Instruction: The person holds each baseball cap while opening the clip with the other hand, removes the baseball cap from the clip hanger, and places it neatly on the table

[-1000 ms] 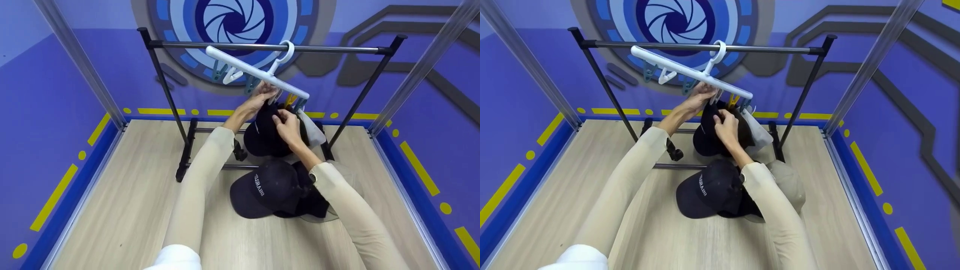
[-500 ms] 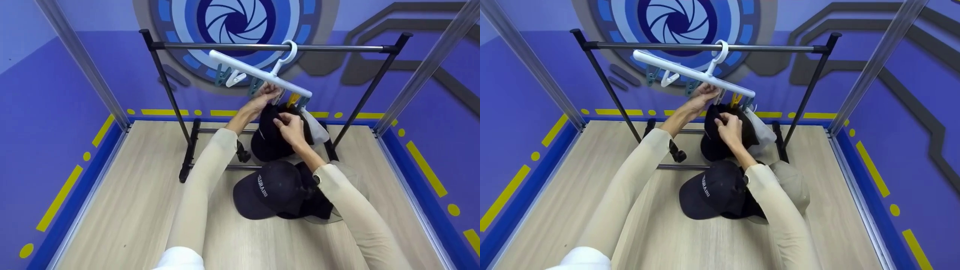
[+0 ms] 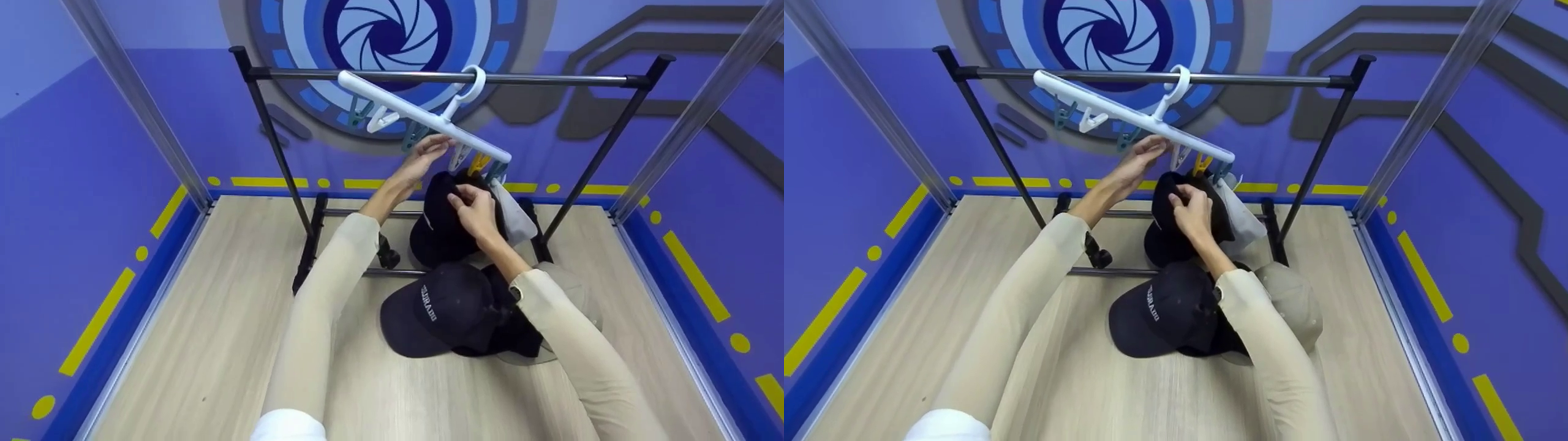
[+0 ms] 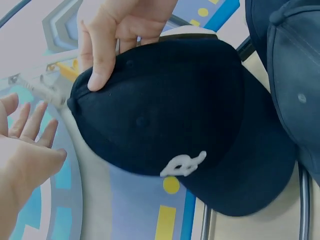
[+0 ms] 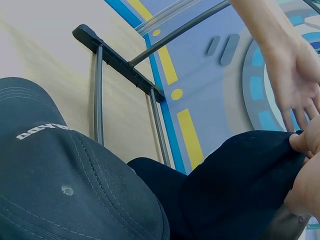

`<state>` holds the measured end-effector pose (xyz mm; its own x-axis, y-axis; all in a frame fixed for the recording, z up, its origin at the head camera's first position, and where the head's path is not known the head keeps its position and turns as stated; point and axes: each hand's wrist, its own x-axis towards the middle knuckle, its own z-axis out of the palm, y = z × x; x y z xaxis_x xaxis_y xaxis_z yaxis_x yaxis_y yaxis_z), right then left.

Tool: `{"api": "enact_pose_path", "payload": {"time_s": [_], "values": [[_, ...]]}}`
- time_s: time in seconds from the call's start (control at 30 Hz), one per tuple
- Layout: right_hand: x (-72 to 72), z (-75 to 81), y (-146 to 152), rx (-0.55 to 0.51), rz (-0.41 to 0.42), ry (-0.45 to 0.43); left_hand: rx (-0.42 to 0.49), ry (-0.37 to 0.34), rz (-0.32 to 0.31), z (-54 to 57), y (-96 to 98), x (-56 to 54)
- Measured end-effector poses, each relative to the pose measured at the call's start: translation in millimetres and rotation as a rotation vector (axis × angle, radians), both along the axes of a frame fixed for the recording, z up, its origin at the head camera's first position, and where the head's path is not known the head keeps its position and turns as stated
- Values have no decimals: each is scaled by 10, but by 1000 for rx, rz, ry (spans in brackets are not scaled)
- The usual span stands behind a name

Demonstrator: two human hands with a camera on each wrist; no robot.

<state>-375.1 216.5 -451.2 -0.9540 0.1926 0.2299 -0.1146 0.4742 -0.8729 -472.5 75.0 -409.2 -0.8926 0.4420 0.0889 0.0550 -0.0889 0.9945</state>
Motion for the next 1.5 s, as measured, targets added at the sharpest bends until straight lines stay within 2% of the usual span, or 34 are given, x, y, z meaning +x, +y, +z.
{"api": "enact_pose_path", "payload": {"time_s": [0.1,0.2,0.27,0.37,0.43,0.47,0.53,0.7,0.9,1.13,1.33,1.5], "values": [[-6,2,-30,-23,11,2,-73,15,26,-32,-186,12],[-4,7,-57,-48,14,13,-250,68,90,-98,-393,43],[-4,12,-73,-62,7,31,-411,168,110,-150,-532,59],[-4,30,-101,-92,-11,60,-682,367,121,-209,-732,96],[-5,46,-123,-119,-17,70,-813,492,132,-243,-857,125],[-2,57,-135,-135,-14,71,-868,530,138,-251,-917,148],[7,85,-159,-167,-6,66,-963,579,140,-263,-1025,192],[48,181,-226,-234,2,15,-1139,608,77,-256,-1223,301],[126,307,-355,-361,46,-82,-1256,644,57,-273,-1435,442],[246,372,-430,-549,154,-191,-1278,661,75,-336,-1661,655],[405,394,-458,-579,262,-243,-1262,678,102,-408,-1807,829],[548,405,-456,-547,290,-262,-1236,699,127,-480,-1892,948]]}}
